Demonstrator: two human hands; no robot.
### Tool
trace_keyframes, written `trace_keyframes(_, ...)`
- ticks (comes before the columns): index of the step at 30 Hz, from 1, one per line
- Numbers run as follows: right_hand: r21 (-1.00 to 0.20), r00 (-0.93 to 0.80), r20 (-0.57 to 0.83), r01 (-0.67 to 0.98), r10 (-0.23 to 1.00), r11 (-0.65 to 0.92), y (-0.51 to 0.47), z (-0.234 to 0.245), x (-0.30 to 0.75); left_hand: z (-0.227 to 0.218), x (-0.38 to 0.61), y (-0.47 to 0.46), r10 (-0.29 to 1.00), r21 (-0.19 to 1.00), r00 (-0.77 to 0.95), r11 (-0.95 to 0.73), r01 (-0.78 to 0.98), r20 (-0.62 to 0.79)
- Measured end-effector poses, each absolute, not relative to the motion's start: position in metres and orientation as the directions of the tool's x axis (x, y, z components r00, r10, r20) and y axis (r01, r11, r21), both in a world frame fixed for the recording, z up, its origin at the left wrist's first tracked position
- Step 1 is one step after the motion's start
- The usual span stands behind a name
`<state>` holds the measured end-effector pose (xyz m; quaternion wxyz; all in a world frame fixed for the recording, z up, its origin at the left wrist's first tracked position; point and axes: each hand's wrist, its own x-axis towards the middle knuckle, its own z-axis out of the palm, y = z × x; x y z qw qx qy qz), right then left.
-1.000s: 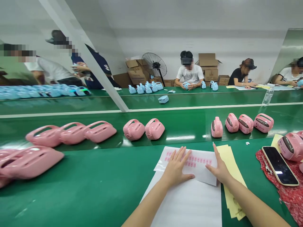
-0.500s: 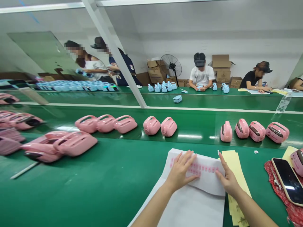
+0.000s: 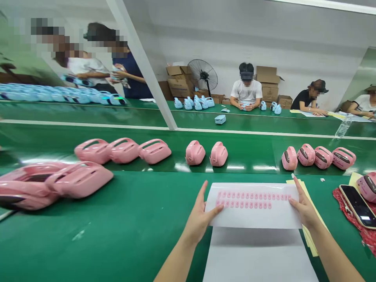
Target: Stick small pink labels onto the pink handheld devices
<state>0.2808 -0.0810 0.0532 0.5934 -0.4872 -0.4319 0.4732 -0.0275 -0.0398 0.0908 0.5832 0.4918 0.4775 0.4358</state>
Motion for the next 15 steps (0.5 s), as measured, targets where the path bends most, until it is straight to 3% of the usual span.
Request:
trace_keyframes(4, -0.971, 0.165, -0.057, -0.238, 0.985, -0.017, -0.098, 0.069, 0.286, 0.111, -0.039, -0.041, 0.965, 0.990, 0.264, -0.023, 0.136, -0.014)
trace_keyframes(8, -0.982, 0.149, -0.070, -0.187, 0.986, -0.042, -0.118, 0.081, 0.286, 0.135, -0.047, -0.034, 0.870, 0.902, 0.470, -0.073, 0.426, -0.152)
trace_keyframes(11, -0.996, 0.214, -0.017, -0.086, 0.977, 0.002, -0.129, 0.081, 0.282, 0.141, -0.046, -0.034, 0.883, 0.882, 0.447, -0.089, 0.463, -0.146)
trace_keyframes(15, -0.984, 0.396, 0.164, 0.125, 0.903, 0.123, -0.138, 0.077, 0.278, 0.135, -0.043, -0.040, 0.917, 0.894, 0.385, -0.082, 0.440, -0.105)
